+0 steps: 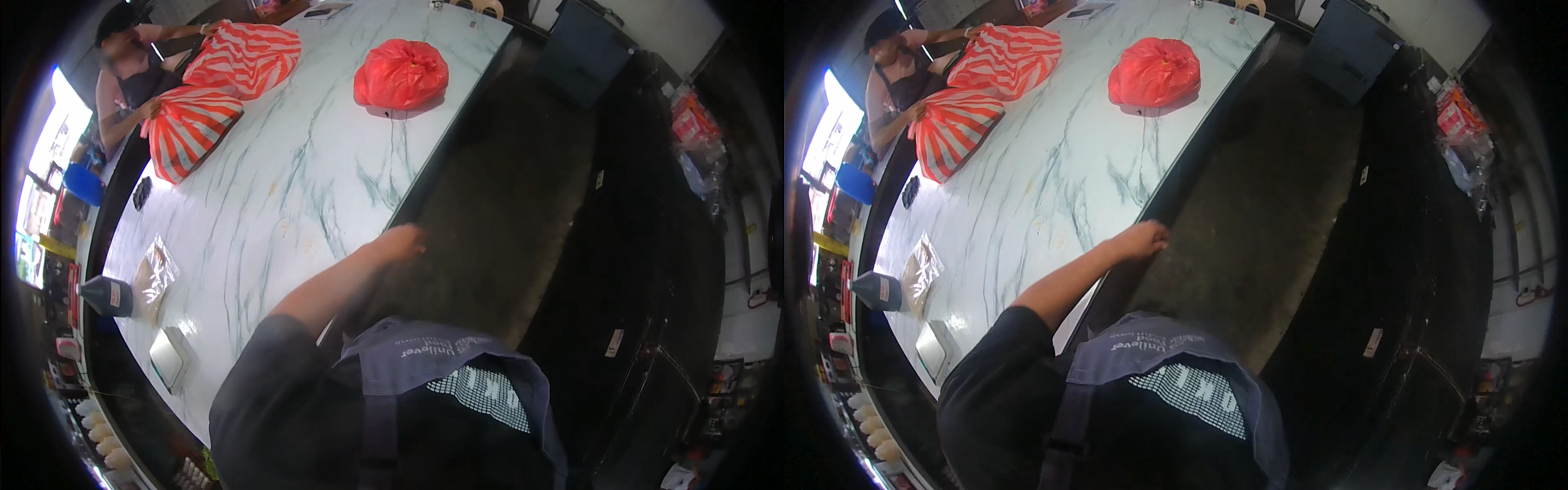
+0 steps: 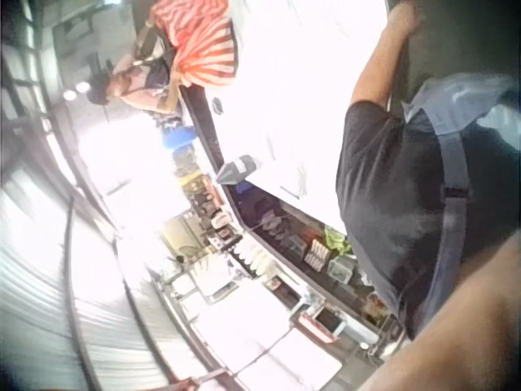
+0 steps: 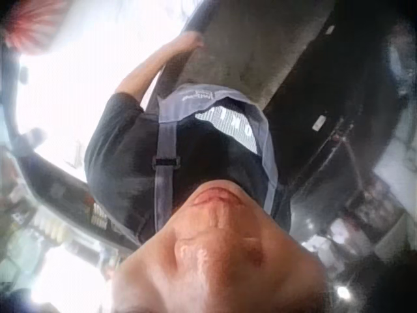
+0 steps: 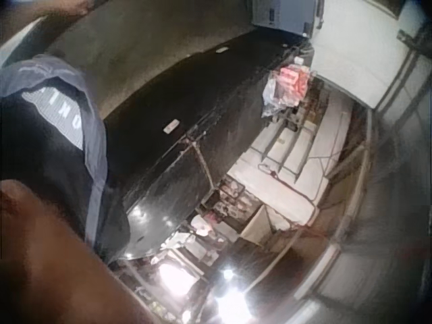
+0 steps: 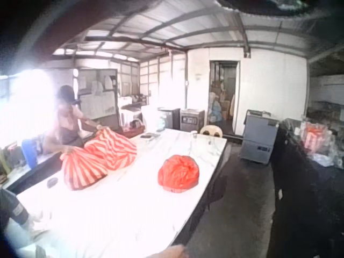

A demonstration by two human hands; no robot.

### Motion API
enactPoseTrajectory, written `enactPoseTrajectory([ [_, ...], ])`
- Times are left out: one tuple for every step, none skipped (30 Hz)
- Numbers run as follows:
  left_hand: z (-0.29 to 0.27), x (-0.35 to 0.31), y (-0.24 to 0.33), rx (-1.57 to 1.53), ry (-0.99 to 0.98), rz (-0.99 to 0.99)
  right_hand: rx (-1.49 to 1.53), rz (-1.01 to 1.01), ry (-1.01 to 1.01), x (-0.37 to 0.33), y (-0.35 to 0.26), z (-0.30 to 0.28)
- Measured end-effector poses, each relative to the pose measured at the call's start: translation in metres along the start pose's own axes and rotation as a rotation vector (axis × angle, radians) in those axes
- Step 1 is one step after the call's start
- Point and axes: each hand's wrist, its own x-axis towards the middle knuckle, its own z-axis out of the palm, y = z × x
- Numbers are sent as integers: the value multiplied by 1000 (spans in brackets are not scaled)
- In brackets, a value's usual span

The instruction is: The person puts cut orange halves into a metal bowl, washes them under a water tap in a sink, and then transfers the oranges into a red plastic bag on a table.

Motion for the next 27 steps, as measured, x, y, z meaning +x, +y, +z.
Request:
enactPoseTrajectory([
  [-16, 28, 2, -8, 9, 18, 9, 3, 0, 7, -19, 4],
  [-30, 52, 3, -26, 90, 75, 14, 10, -4, 18, -34, 9],
  [-43, 77, 2, -45, 166, 138, 11, 16, -12, 28, -48, 15],
  [-58, 100, -2, -62, 241, 127, -6, 12, -29, 42, -67, 21],
  [-71, 123, -7, -82, 315, 113, -25, 18, -43, 55, -84, 27],
  [-87, 150, -10, -108, 401, 108, -46, 16, -55, 73, -102, 30],
  [-103, 171, -16, -126, 477, 66, -77, 9, -75, 91, -120, 36],
  [-122, 192, -25, -145, 563, 24, -115, -3, -99, 113, -142, 41],
  [-141, 212, -33, -168, 655, -20, -157, -32, -118, 137, -170, 44],
  [-160, 230, -42, -182, 721, -66, -207, -68, -132, 160, -199, 48],
  [-182, 245, -52, -188, 793, -117, -259, -115, -150, 183, -233, 53],
  [-204, 261, -64, -39, 855, -139, -306, -174, -165, 203, -269, 60],
  [-224, 281, -72, -13, 896, -160, -341, -286, -158, 230, -319, 62],
  [-243, 298, -81, 12, 924, -183, -375, -430, -127, 252, -377, 67],
  [-260, 317, -86, 38, 945, -200, -385, -589, -88, 271, -435, 75],
  [-272, 333, -99, 96, 945, -284, -370, -772, -55, 280, -498, 93],
  [-271, 322, -119, 220, 953, -380, -397, -799, -122, 249, -571, 133],
  [-276, 349, -116, 291, 962, -379, -307, -1190, 3, 269, -624, 140],
  [-273, 342, -131, 394, 957, -452, -300, -1206, -112, 238, -679, 178],
  [-275, 348, -129, 433, 862, -516, -162, -1214, -294, 221, -727, 200],
  [-274, 345, -124, 466, 760, -594, -78, -1104, -542, 171, -771, 224],
  [-276, 349, -115, 490, 665, -653, -90, -1163, -644, 135, -807, 243],
  [-280, 348, -115, 420, 641, -653, -186, -1259, -719, 101, -835, 263],
  [-286, 338, -121, 355, 619, -665, -330, -1402, -746, 66, -853, 284],
  [-291, 328, -124, 294, 598, -673, -467, -1548, -770, 35, -863, 306],
  [-295, 323, -119, 244, 603, -685, -472, -1652, -861, 14, -867, 327],
  [-296, 315, -111, 195, 607, -700, -473, -1753, -959, -1, -866, 348],
])
